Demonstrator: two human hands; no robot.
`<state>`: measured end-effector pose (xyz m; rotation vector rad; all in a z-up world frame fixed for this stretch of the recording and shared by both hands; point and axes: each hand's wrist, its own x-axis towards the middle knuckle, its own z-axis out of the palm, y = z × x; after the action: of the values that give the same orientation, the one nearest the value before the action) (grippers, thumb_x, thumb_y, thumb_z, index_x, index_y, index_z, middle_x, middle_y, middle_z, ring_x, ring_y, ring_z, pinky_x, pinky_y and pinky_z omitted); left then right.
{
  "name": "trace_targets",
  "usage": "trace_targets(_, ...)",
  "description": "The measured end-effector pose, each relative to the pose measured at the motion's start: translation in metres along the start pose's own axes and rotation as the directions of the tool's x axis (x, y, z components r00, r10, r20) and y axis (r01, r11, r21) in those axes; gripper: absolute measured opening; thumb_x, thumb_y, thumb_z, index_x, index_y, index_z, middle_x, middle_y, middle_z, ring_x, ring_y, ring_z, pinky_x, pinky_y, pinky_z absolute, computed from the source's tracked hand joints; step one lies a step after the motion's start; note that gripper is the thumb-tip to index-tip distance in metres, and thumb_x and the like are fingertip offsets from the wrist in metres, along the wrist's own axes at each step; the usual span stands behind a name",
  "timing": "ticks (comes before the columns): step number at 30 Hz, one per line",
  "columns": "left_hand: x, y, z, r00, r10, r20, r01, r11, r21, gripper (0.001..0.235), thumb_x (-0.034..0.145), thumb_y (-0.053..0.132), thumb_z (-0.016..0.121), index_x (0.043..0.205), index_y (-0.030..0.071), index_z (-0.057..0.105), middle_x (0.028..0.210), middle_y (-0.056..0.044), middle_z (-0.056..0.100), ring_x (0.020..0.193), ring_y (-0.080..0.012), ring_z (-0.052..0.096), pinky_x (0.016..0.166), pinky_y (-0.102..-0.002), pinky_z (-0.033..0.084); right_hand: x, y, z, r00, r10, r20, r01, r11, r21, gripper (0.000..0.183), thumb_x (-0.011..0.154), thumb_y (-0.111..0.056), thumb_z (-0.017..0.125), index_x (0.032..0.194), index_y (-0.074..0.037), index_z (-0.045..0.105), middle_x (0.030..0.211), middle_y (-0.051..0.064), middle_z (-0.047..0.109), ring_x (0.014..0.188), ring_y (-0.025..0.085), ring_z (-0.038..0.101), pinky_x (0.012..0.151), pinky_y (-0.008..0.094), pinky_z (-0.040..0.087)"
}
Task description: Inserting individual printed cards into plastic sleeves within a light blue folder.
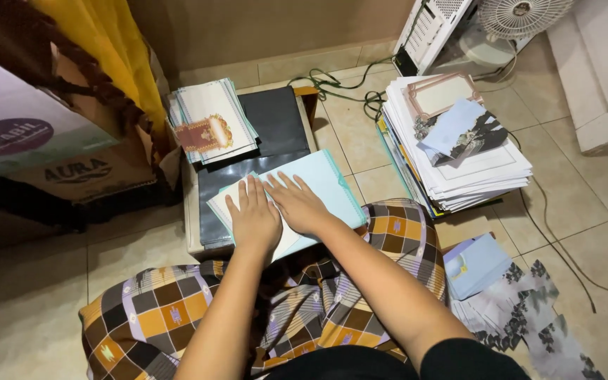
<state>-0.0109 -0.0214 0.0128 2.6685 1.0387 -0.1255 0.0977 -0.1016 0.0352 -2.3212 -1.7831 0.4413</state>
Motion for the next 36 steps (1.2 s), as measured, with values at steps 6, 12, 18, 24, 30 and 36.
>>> trace_targets(6, 0.018, -0.006, 0.008, 0.999, -0.023, -0.042, 0.022, 1.0, -0.018, 0.064, 0.103, 0.029, 0.021, 0.161, 0.004, 0.018, 0.171, -0.014, 0.015, 0.158, -0.0302, 0.006, 0.124, -0.058, 0.001, -0.047, 0.006, -0.004, 0.997, -0.023, 0.076, 0.009, 0.984, 0.177, 0.056, 0.105, -0.011, 0.029, 0.161, -0.022, 0.028, 0.168, 0.0, 0.026, 0.156, 0.024, 0.018, 0.128, 0.047, 0.007)
trace_targets(12, 0.001, -0.003, -0.002, 1.0, 0.013, -0.01, -0.013, 1.0, -0.005, 0.063, 0.103, 0.029, 0.021, 0.161, 0.006, 0.02, 0.171, -0.012, 0.016, 0.158, -0.0298, 0.008, 0.124, -0.057, 0.002, -0.013, 0.011, 0.002, 0.999, 0.0, 0.047, -0.001, 1.0, 0.016, 0.055, 0.107, -0.017, 0.031, 0.162, -0.021, 0.025, 0.168, 0.002, 0.026, 0.156, 0.025, 0.017, 0.127, 0.049, 0.009)
trace_targets(18, 0.012, -0.011, 0.004, 0.999, 0.021, -0.029, -0.022, 1.0, -0.017, 0.063, 0.103, 0.03, 0.022, 0.162, 0.008, 0.021, 0.171, -0.01, 0.017, 0.158, -0.029, 0.009, 0.124, -0.057, 0.003, 0.002, 0.01, 0.004, 1.0, -0.002, 0.014, 0.003, 0.998, -0.055, 0.054, 0.107, -0.018, 0.029, 0.161, -0.018, 0.027, 0.168, 0.005, 0.027, 0.156, 0.025, 0.019, 0.127, 0.048, 0.011)
trace_targets(24, 0.032, -0.022, 0.011, 0.999, 0.002, -0.046, -0.003, 1.0, -0.026, 0.062, 0.104, 0.031, 0.018, 0.162, 0.007, 0.02, 0.171, -0.01, 0.016, 0.158, -0.0292, 0.007, 0.123, -0.058, 0.0, -0.048, -0.001, -0.008, 0.994, 0.04, 0.099, -0.044, 0.998, 0.042, 0.054, 0.108, -0.02, 0.028, 0.161, -0.017, 0.026, 0.168, 0.007, 0.024, 0.156, 0.027, 0.015, 0.126, 0.049, 0.007)
trace_targets(30, 0.005, -0.003, 0.008, 1.0, 0.006, 0.016, -0.006, 0.999, 0.05, 0.065, 0.105, 0.035, 0.019, 0.162, 0.005, 0.017, 0.172, -0.013, 0.011, 0.158, -0.0313, 0.005, 0.123, -0.059, -0.001, -0.022, 0.005, -0.002, 0.997, 0.042, 0.06, -0.042, 0.999, 0.006, 0.054, 0.107, -0.021, 0.033, 0.161, -0.02, 0.028, 0.168, 0.01, 0.024, 0.156, 0.031, 0.015, 0.125, 0.053, 0.008)
trace_targets(36, -0.011, 0.005, -0.007, 1.0, -0.018, 0.014, 0.018, 1.0, -0.014, 0.062, 0.105, 0.03, 0.021, 0.162, 0.005, 0.02, 0.171, -0.013, 0.015, 0.158, -0.0302, 0.007, 0.124, -0.058, 0.001, 0.016, 0.015, 0.003, 0.997, -0.077, 0.011, 0.077, 0.996, -0.054, 0.055, 0.106, -0.019, 0.036, 0.161, -0.019, 0.029, 0.168, 0.005, 0.027, 0.156, 0.026, 0.018, 0.127, 0.049, 0.009)
